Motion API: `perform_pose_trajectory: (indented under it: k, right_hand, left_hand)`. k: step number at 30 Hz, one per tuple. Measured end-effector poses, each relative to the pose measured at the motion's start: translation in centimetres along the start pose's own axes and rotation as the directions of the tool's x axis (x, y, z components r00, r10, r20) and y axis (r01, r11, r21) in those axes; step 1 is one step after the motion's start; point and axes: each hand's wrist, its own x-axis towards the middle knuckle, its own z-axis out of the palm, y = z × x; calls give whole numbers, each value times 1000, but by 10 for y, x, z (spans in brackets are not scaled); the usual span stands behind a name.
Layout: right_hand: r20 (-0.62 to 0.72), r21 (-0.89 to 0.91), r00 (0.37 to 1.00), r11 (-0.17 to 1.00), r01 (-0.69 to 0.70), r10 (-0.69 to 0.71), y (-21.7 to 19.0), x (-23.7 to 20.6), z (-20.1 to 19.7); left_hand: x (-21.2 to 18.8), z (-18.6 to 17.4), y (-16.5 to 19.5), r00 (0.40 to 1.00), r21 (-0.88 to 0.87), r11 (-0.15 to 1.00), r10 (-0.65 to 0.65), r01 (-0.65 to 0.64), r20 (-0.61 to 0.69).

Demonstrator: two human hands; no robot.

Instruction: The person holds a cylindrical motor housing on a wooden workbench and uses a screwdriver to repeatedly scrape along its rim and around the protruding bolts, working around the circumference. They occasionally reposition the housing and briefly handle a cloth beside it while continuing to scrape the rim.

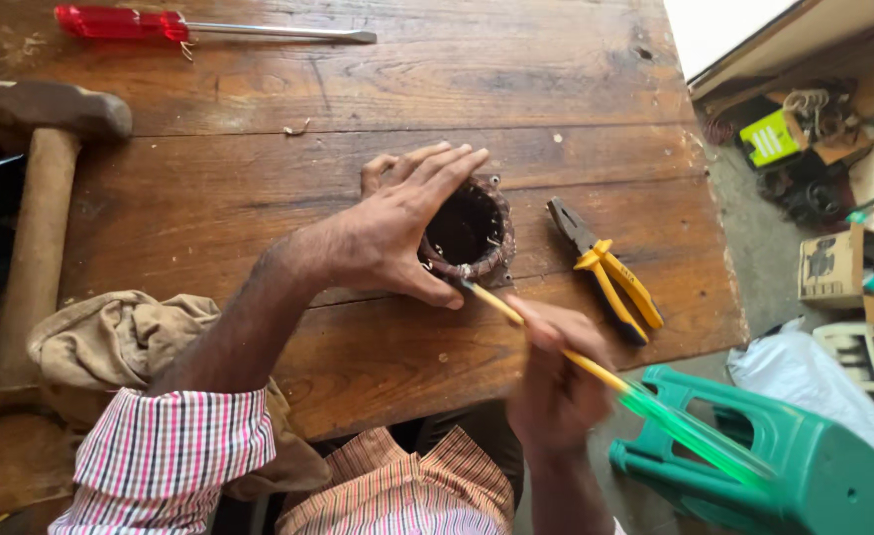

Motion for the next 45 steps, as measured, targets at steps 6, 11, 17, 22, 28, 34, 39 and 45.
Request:
perform_pose_trajectory:
  k: [6,11,17,22,28,34,39,45]
  right_hand:
    - [-84,-17,991,994,107,-108,9,6,4]
    - [-113,-25,990,997,78,-80,5,4,6]
    - [-1,-170,1000,985,-12,12,2,1,1]
    - [-181,30,973,988,153,-145,2,4,1]
    - [34,-10,999,999,-36,36,2,7,11]
    - [-4,-76,999,996,41,-42,0,8,8]
    - [-51,11,997,998,59,-58,-6,15,4]
    - [75,-81,997,997,18,-12,-3,14,6]
  left_hand:
    - [-1,-5,3,999,-22,999,-37,38,28]
    - [-1,-4,4,999,-57,998,-36,38,38]
    - [-2,-2,4,998,-14,999,-40,41,39]
    - [-4,-1,3,999,-28,999,-27,28,26]
    - [-6,0,5,1000,-2,1000,-4,4,-1]
    - [-7,-2,3,1000,-34,999,-15,16,13]
    - [-7,0,4,1000,-27,999,-23,23,13]
    - [-7,1,5,999,-39,999,-24,25,24]
